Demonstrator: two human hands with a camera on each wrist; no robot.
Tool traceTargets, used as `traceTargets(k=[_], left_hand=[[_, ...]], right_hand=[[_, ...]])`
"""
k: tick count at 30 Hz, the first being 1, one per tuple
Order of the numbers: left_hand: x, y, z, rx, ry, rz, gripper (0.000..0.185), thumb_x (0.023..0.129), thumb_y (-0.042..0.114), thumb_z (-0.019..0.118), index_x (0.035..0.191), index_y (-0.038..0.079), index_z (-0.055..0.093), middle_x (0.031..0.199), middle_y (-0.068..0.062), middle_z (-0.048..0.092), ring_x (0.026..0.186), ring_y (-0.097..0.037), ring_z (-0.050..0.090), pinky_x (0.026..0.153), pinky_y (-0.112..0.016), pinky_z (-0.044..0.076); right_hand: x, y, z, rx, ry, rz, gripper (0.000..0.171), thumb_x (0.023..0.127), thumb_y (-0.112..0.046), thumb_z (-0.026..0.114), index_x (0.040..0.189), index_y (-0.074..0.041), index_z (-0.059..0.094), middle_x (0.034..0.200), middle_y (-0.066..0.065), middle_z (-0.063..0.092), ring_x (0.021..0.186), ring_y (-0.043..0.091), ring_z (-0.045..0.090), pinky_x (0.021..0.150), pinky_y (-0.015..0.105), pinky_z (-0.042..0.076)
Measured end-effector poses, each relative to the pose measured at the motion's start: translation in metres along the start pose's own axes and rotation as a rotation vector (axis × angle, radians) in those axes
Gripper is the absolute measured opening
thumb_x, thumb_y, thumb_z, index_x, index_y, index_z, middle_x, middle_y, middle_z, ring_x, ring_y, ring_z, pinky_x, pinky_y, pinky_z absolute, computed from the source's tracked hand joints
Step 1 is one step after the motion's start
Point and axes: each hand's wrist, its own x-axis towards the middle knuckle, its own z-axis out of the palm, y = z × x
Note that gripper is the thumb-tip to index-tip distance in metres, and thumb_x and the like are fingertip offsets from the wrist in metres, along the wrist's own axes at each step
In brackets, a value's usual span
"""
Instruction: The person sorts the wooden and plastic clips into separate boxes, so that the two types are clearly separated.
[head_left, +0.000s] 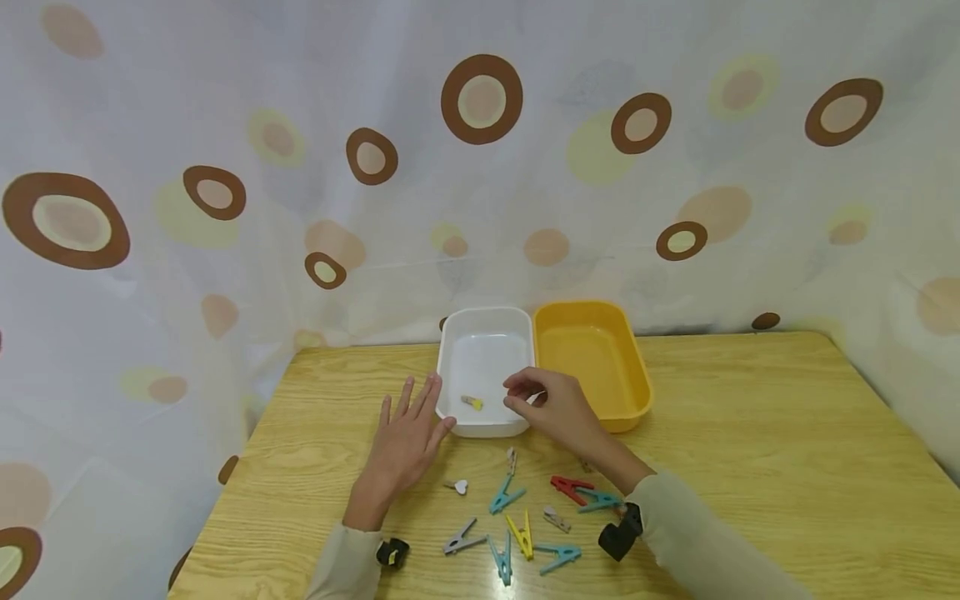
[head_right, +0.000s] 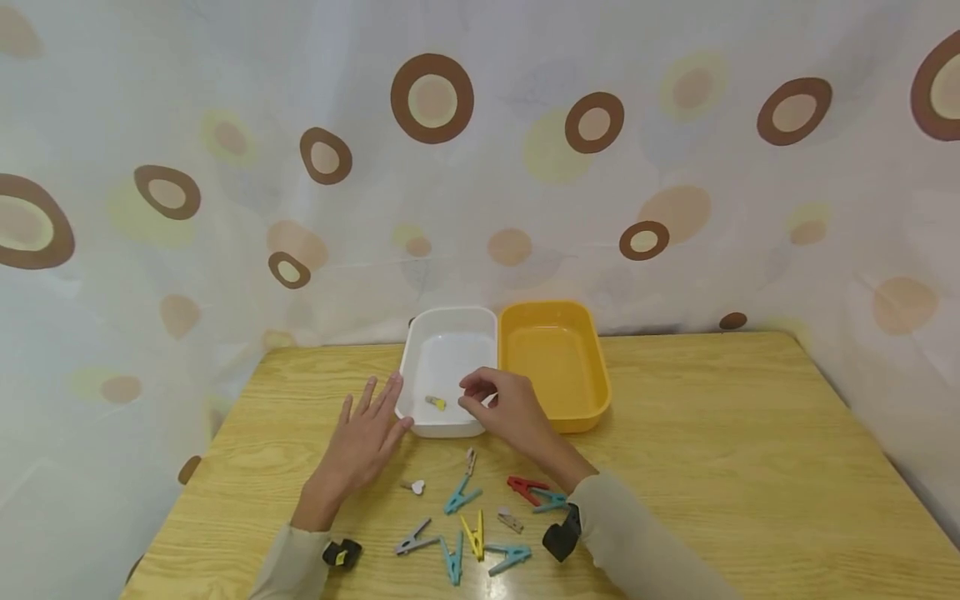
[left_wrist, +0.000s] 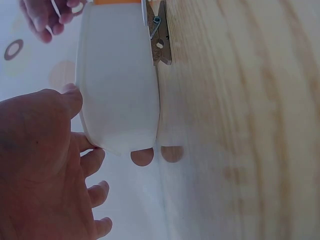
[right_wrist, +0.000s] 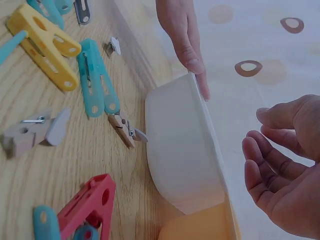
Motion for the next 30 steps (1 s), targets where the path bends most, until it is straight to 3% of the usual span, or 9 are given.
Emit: traceTargets(k=[11,19,30], left_hand=[[-0.001,-0.001,0.0,-0.015,0.005,0.001,0.069,0.111,0.049,0.036,0.165,0.01,0.019,0.17,-0.005,0.02,0.156,-0.033,0.009,0.121,-0.065,0.012],[-0.001,0.0,0.0,-0.009,0.018,0.01,0.069,0.11,0.048,0.039,0.164,0.008,0.022,0.169,-0.007,0.023,0.155,-0.038,0.016,0.12,-0.066,0.014],[-0.003,-0.001,-0.001,-0.029,0.002,0.002,0.069,0.11,0.048,0.038,0.165,0.01,0.02,0.169,-0.006,0.021,0.156,-0.035,0.011,0.121,-0.065,0.01]], right_hand=[[-0.033,0.004,-0.02,0.022,0.048,-0.06,0.015,0.091,-0.006,0.079,0.105,-0.008,0.075,0.092,-0.003,0.073,0.08,0.011,0.066,0.07,0.028,0.058],[-0.055,0.01,-0.032,0.023,0.042,-0.03,0.014,0.091,-0.006,0.079,0.104,-0.011,0.074,0.093,-0.004,0.074,0.08,0.009,0.067,0.069,0.028,0.059],[-0.081,0.018,-0.044,0.049,0.045,0.007,0.012,0.094,-0.011,0.077,0.106,-0.013,0.075,0.094,-0.005,0.074,0.08,0.01,0.067,0.069,0.027,0.058]])
